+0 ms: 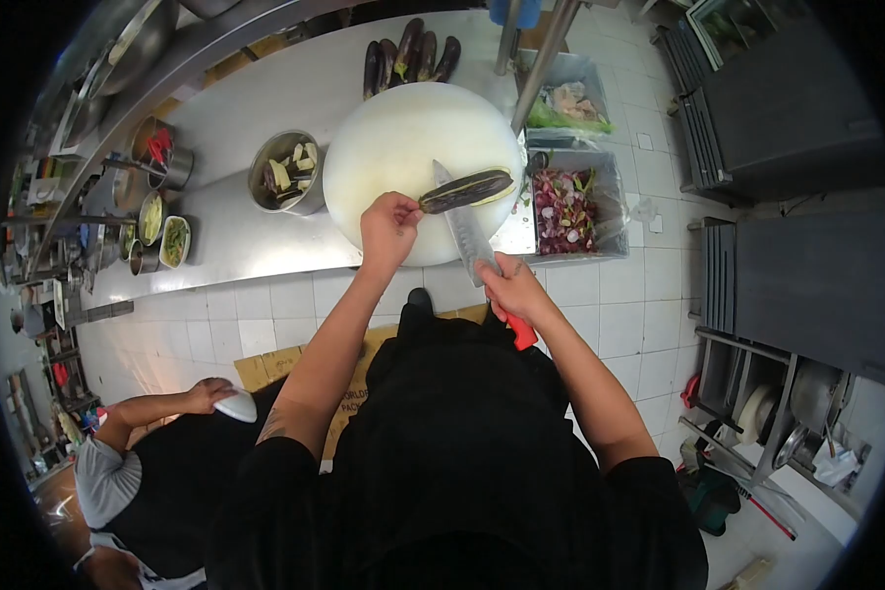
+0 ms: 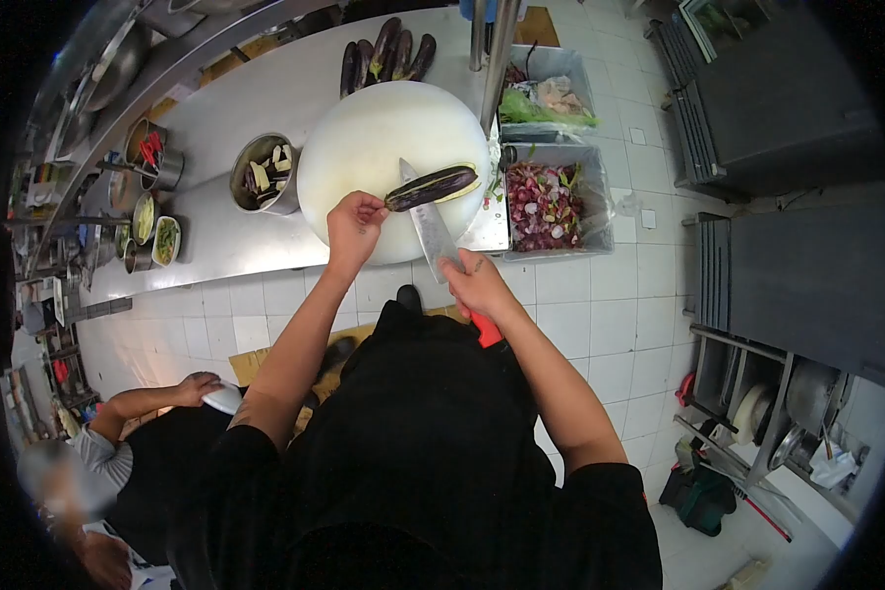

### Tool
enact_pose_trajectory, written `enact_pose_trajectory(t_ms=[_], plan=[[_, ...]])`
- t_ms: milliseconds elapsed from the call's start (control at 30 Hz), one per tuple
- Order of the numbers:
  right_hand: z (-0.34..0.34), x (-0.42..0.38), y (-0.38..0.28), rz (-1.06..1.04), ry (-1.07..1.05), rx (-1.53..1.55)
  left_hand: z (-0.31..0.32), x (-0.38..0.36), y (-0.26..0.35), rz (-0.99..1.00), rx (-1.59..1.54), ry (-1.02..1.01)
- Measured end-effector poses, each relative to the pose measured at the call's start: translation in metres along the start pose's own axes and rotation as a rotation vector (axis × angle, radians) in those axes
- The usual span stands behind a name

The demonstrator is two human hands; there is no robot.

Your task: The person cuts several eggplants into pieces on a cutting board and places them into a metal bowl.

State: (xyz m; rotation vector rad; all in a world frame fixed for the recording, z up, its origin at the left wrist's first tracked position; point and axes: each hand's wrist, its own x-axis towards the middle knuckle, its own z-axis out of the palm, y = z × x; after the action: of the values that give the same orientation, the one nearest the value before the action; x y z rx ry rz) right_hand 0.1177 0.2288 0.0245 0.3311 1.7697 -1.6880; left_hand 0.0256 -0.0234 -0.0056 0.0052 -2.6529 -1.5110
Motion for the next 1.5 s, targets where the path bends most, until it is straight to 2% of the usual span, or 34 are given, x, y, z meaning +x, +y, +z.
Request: enact_pose_trajectory(t_ms=[200,300,500,633,733,833,867,967,1033,1100,1200,1300,1500], plan=[[0.001,0.022,-0.011,-0.041,0.017,0.047,0.002,0.001,-0.003,-0.014,-0.045,-0.046],[0.007,0.007,-0.011,-0.011,-0.013,-0.069,0.002,0.005,-0.001,-0.037,-0.033,-0.033],[0.004,0.005,-0.016,0.017,-0.035,-0.108,0.000,0.004,-0.003,-0.045,-0.052,-0.013],[-0.015,-0.025,-0.017,0.040,-0.137,-0.195,-0.009,0.010,-0.021,-0.031,-0.102,-0.024],[-0.051,-0.069,-0.021,0.091,-0.158,-0.193,-0.047,0.017,-0.035,-0.112,-0.022,-0.223],[-0.084,-0.088,-0.017,0.101,-0.064,-0.116,-0.066,0.016,-0.001,0.062,0.279,-0.164],[-0.088,-0.090,-0.016,0.089,-0.024,-0.076,-0.063,0.020,0.003,0.289,0.315,-0.164],[-0.072,-0.057,-0.007,-0.190,0.128,-0.146,-0.032,0.028,0.041,0.468,0.233,-0.112],[-0.061,-0.037,-0.016,-0.199,0.137,-0.174,-0.015,0.034,0.028,0.418,0.224,-0.170],[-0.048,-0.028,-0.028,-0.184,0.248,-0.431,-0.010,0.040,0.022,0.377,0.240,-0.203],[-0.042,-0.016,-0.017,-0.294,0.359,-0.771,-0.017,0.022,0.024,0.302,0.245,-0.254],[-0.036,-0.025,-0.026,-0.348,0.431,-0.905,-0.021,0.010,0.032,0.334,0.202,-0.194],[-0.014,-0.049,-0.049,-0.474,0.335,-1.079,-0.020,0.013,0.016,0.548,0.111,-0.142]])
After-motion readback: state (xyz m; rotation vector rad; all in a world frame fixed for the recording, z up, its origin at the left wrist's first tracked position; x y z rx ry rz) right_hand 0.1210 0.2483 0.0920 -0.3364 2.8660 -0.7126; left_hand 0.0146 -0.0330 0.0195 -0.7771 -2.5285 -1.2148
